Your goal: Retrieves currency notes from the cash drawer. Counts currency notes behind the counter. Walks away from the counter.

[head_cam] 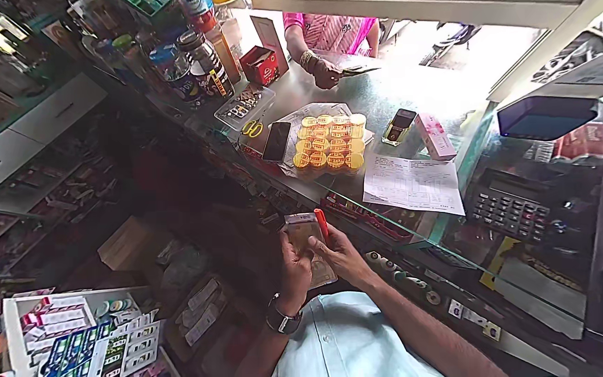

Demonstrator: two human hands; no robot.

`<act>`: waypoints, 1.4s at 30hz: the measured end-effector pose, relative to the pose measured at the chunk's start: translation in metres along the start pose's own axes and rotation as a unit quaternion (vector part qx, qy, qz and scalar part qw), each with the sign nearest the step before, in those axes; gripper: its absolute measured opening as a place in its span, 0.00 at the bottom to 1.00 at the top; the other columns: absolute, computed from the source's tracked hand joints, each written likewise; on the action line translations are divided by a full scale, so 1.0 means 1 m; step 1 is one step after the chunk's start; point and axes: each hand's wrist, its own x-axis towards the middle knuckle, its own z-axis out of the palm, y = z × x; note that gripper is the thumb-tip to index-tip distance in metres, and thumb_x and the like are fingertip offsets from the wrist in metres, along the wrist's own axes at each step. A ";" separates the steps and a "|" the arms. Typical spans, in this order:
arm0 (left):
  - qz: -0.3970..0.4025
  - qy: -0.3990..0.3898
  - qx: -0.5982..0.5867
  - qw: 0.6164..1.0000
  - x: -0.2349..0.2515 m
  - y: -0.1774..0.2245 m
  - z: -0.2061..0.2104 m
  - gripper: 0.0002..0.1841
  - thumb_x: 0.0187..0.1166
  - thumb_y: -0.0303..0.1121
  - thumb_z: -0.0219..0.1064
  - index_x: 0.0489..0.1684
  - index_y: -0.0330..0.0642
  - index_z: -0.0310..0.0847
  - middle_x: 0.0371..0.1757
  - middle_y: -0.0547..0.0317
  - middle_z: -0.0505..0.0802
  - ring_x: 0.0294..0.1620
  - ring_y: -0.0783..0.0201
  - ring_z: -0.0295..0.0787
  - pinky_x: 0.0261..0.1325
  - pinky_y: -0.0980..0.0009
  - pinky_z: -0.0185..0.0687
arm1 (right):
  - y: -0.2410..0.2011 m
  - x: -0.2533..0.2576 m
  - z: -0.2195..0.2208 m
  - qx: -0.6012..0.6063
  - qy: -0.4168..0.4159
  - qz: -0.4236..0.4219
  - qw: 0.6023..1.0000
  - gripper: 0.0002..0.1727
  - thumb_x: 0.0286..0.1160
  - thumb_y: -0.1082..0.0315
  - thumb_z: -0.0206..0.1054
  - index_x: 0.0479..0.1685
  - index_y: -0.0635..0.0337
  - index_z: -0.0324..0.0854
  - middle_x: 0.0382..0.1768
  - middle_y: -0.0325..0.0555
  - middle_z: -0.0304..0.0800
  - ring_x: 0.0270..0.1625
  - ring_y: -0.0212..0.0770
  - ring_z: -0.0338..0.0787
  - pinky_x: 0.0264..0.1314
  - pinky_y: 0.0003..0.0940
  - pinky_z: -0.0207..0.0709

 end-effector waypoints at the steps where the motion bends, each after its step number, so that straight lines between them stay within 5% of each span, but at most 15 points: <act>1: 0.026 -0.009 0.032 0.999 0.002 -0.002 -0.004 0.37 0.72 0.13 0.59 0.85 0.27 0.46 0.68 0.44 0.83 0.64 0.65 0.87 0.67 0.69 0.87 | -0.001 0.006 -0.008 0.009 -0.012 -0.018 1.000 0.21 0.77 0.64 0.73 0.63 0.66 0.78 0.49 0.42 0.92 0.50 0.32 0.92 0.55 0.31 0.87; 5: 0.089 -0.058 0.117 0.987 0.009 0.002 -0.013 0.38 0.66 0.14 0.65 0.82 0.22 0.52 0.62 0.41 0.87 0.59 0.62 0.90 0.62 0.67 0.89 | -0.026 0.030 -0.039 -0.082 -0.105 -0.034 0.990 0.23 0.66 0.66 0.80 0.61 0.62 0.83 0.48 0.38 0.94 0.48 0.28 0.92 0.53 0.26 0.87; 8: -0.035 -0.111 0.006 0.993 0.005 0.018 -0.014 0.33 0.70 0.13 0.65 0.79 0.27 0.59 0.60 0.46 0.89 0.56 0.61 0.92 0.61 0.65 0.91 | -0.050 0.040 -0.039 -0.144 -0.131 -0.011 0.981 0.09 0.67 0.64 0.79 0.42 0.56 0.89 0.32 0.27 0.91 0.33 0.17 0.85 0.38 0.18 0.79; 11: -0.179 -0.163 -0.124 0.962 0.000 0.019 -0.025 0.24 0.70 0.10 0.58 0.67 0.31 0.71 0.52 0.44 0.95 0.51 0.52 0.96 0.58 0.54 0.92 | -0.056 0.047 -0.036 -0.118 -0.152 -0.004 0.981 0.07 0.68 0.69 0.78 0.41 0.57 0.89 0.30 0.27 0.91 0.30 0.18 0.85 0.36 0.17 0.79; 14: -0.188 -0.180 -0.155 0.953 -0.006 0.017 -0.033 0.17 0.76 0.13 0.54 0.61 0.31 0.75 0.48 0.42 0.97 0.46 0.50 0.98 0.55 0.54 0.94 | -0.046 0.049 -0.028 -0.064 -0.131 -0.002 0.989 0.10 0.68 0.71 0.77 0.47 0.60 0.88 0.33 0.31 0.93 0.34 0.21 0.88 0.39 0.20 0.82; 18: -0.139 0.031 -0.167 0.976 -0.012 0.012 -0.028 0.12 0.86 0.21 0.55 0.64 0.29 0.72 0.44 0.40 0.95 0.38 0.50 0.97 0.44 0.56 0.96 | -0.025 0.046 -0.006 0.047 -0.075 0.006 0.996 0.22 0.71 0.71 0.77 0.63 0.68 0.80 0.41 0.40 0.94 0.39 0.31 0.92 0.43 0.25 0.87; 23: -0.126 0.216 -0.182 0.951 -0.031 -0.002 -0.026 0.21 0.76 0.15 0.65 0.68 0.29 0.70 0.48 0.42 0.94 0.41 0.53 0.96 0.46 0.58 0.96 | 0.006 0.035 0.028 0.036 -0.057 0.093 0.993 0.08 0.67 0.71 0.79 0.41 0.61 0.87 0.29 0.37 0.92 0.29 0.29 0.89 0.34 0.24 0.84; 26: -0.137 0.285 -0.229 0.921 -0.055 -0.009 -0.039 0.20 0.89 0.30 0.57 0.76 0.34 0.67 0.58 0.42 0.91 0.55 0.51 0.94 0.57 0.53 0.93 | 0.022 0.037 0.041 0.066 -0.063 0.094 0.991 0.06 0.75 0.75 0.70 0.48 0.63 0.85 0.37 0.40 0.94 0.40 0.32 0.93 0.48 0.30 0.89; 28: -0.136 0.359 -0.232 0.894 -0.075 -0.011 -0.051 0.15 0.89 0.28 0.56 0.70 0.32 0.71 0.50 0.43 0.93 0.47 0.52 0.95 0.49 0.54 0.95 | 0.022 0.040 0.053 0.085 -0.072 0.110 0.988 0.07 0.76 0.76 0.67 0.49 0.63 0.84 0.36 0.39 0.95 0.38 0.32 0.94 0.45 0.28 0.91; 30: -0.114 0.407 -0.215 0.880 -0.098 -0.012 -0.064 0.17 0.83 0.21 0.62 0.69 0.32 0.71 0.50 0.45 0.92 0.46 0.55 0.95 0.48 0.57 0.95 | 0.021 0.035 0.071 0.094 -0.124 0.135 0.979 0.05 0.73 0.76 0.71 0.44 0.60 0.86 0.32 0.37 0.95 0.33 0.29 0.92 0.39 0.24 0.89; 33: -0.065 0.463 -0.187 0.864 -0.139 -0.013 -0.079 0.28 0.71 0.17 0.70 0.73 0.33 0.69 0.54 0.47 0.92 0.51 0.59 0.93 0.55 0.61 0.93 | 0.026 0.006 0.111 0.065 -0.257 0.186 0.946 0.13 0.70 0.73 0.75 0.53 0.64 0.87 0.34 0.39 0.95 0.33 0.31 0.93 0.38 0.27 0.90; 35: -0.052 0.489 -0.182 0.851 -0.172 -0.014 -0.090 0.29 0.70 0.15 0.69 0.73 0.32 0.68 0.57 0.47 0.90 0.55 0.61 0.92 0.60 0.63 0.91 | 0.032 -0.022 0.147 0.041 -0.300 0.206 0.931 0.05 0.68 0.70 0.76 0.38 0.59 0.86 0.26 0.37 0.92 0.28 0.31 0.91 0.34 0.28 0.88; 37: -0.043 0.500 -0.220 0.837 -0.213 -0.014 -0.105 0.22 0.81 0.23 0.66 0.73 0.30 0.70 0.57 0.44 0.92 0.55 0.57 0.93 0.59 0.60 0.92 | 0.033 -0.050 0.181 0.050 -0.316 0.201 0.926 0.02 0.71 0.73 0.73 0.36 0.59 0.85 0.27 0.38 0.93 0.29 0.31 0.92 0.36 0.28 0.89; 39: -0.028 0.484 -0.286 0.826 -0.267 -0.016 -0.126 0.24 0.95 0.42 0.47 0.82 0.37 0.64 0.61 0.46 0.91 0.57 0.57 0.93 0.59 0.59 0.92 | 0.028 -0.079 0.215 0.079 -0.337 0.191 0.919 0.03 0.74 0.75 0.69 0.42 0.60 0.85 0.31 0.39 0.95 0.33 0.32 0.94 0.41 0.29 0.91; 42: 0.057 0.501 -0.354 0.788 -0.358 -0.012 -0.156 0.30 0.94 0.55 0.37 0.77 0.41 0.69 0.56 0.48 0.95 0.53 0.57 0.96 0.53 0.60 0.95 | 0.027 -0.145 0.271 0.079 -0.428 0.186 0.881 0.04 0.70 0.73 0.73 0.40 0.56 0.88 0.31 0.36 0.95 0.32 0.29 0.93 0.38 0.26 0.90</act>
